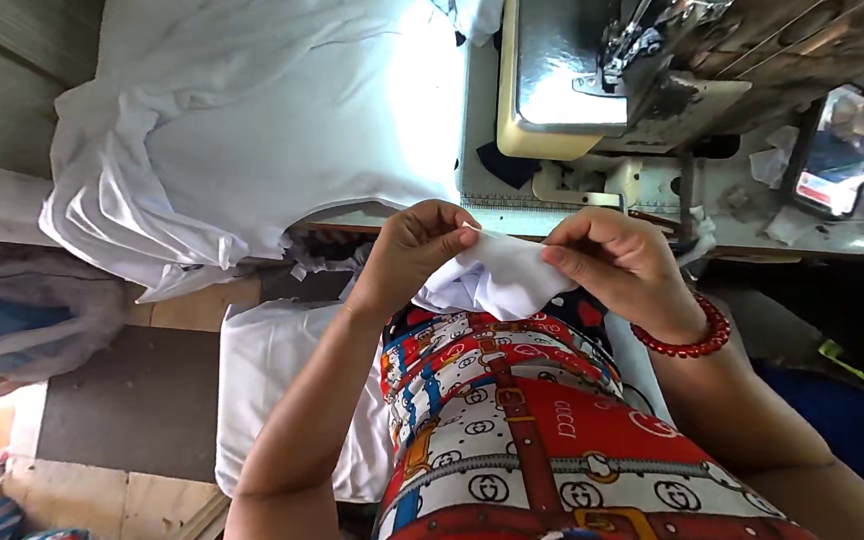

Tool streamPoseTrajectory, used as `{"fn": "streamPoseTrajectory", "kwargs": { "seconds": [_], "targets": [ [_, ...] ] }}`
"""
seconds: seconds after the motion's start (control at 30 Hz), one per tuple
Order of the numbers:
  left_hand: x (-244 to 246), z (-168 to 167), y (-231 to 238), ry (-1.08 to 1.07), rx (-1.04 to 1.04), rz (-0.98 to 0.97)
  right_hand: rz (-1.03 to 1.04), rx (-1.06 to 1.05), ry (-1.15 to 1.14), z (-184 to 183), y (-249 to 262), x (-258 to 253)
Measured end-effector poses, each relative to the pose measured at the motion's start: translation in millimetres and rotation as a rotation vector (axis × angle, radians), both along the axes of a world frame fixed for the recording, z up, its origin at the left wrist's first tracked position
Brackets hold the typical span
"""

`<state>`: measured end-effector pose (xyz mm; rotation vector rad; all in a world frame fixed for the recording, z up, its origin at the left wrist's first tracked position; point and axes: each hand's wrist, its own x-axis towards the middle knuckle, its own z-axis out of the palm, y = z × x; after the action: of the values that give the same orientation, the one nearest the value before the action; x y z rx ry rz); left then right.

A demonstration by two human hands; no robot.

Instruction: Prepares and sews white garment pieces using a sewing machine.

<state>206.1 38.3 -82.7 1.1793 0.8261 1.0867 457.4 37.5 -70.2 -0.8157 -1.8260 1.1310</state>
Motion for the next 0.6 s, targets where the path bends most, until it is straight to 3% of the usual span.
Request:
{"fn": "streamPoseTrajectory", "kwargs": {
  "seconds": [0.13, 0.43, 0.6],
  "targets": [
    [-2.3, 2.6, 1.8, 0.067, 0.057, -0.068, 0.000, 0.016, -0.072, 3.0, 0.1, 2.2],
    [-4.5, 0.5, 4.6, 0.070, 0.151, 0.052, 0.025, 0.144, -0.185, 10.2, -1.2, -0.7],
    [-22.8, -6.4, -7.2, 0.237, 0.080, 0.174, 0.110, -0.015, -0.289, 3.1, -4.1, -11.0]
  ]
}}
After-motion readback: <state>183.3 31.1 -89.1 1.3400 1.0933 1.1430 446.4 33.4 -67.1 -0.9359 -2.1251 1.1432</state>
